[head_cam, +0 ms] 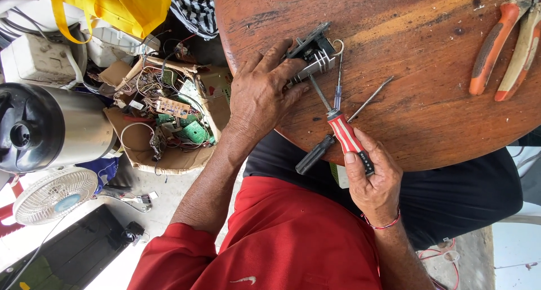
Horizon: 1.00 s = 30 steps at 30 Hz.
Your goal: The person disassembles an active speaker control panel using a screwdriver to remove screws and detach a metal heatsink. They then use a soldering iron to desolder components from the circuit board, removing a small white part and inspecting the board.
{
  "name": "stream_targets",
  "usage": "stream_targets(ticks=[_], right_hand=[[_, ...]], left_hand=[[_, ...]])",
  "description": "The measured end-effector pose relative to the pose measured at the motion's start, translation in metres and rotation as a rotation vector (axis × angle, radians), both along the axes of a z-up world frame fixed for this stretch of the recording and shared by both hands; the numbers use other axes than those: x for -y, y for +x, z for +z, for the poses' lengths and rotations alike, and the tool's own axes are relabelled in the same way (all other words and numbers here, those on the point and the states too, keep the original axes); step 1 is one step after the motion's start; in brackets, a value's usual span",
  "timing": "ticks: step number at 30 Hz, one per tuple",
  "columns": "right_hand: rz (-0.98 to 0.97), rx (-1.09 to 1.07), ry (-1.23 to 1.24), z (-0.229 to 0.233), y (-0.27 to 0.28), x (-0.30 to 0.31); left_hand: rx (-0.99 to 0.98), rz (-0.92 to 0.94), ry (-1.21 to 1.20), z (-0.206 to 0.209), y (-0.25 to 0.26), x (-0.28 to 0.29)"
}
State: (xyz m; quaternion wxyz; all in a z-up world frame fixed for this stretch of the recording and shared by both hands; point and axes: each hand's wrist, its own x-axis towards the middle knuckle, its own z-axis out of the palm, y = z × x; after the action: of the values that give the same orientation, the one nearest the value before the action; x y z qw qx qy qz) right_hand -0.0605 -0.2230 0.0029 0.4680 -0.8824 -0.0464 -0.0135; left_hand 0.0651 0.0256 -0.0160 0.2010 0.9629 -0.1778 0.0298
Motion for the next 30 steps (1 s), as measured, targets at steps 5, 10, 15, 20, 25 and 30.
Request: stream_targets(ticks=[5,10,15,20,25,30], right_hand=[[-0.115,-0.221,0.058,0.002,-0.004,0.001],[-0.259,-0.502,0.556,0.007,0.007,-0.004],[-0.317,-0.633,0.823,0.017,0.01,-0.009],[0.117,0.007,-0.117,0.009,0.008,0.003],[0.174,0.086,-0.119,0.002,0.012,0.005],[0.02,0.028,-0.003,0.003,0.019,0.003]], left_hand=[[0.013,-0.017,-0.001,0.002,0.001,0.001],[0.016,-0.017,0.007,0.003,0.0,0.0],[-0.016,-0.018,0.034,0.006,0.0,0.0],[-0.009,-0.047,0.046,0.01,0.0,0.002],[0.006,-0.047,0.06,0.005,-0.001,0.0],[0.126,0.039,-0.027,-0.002,-0.001,0.011]])
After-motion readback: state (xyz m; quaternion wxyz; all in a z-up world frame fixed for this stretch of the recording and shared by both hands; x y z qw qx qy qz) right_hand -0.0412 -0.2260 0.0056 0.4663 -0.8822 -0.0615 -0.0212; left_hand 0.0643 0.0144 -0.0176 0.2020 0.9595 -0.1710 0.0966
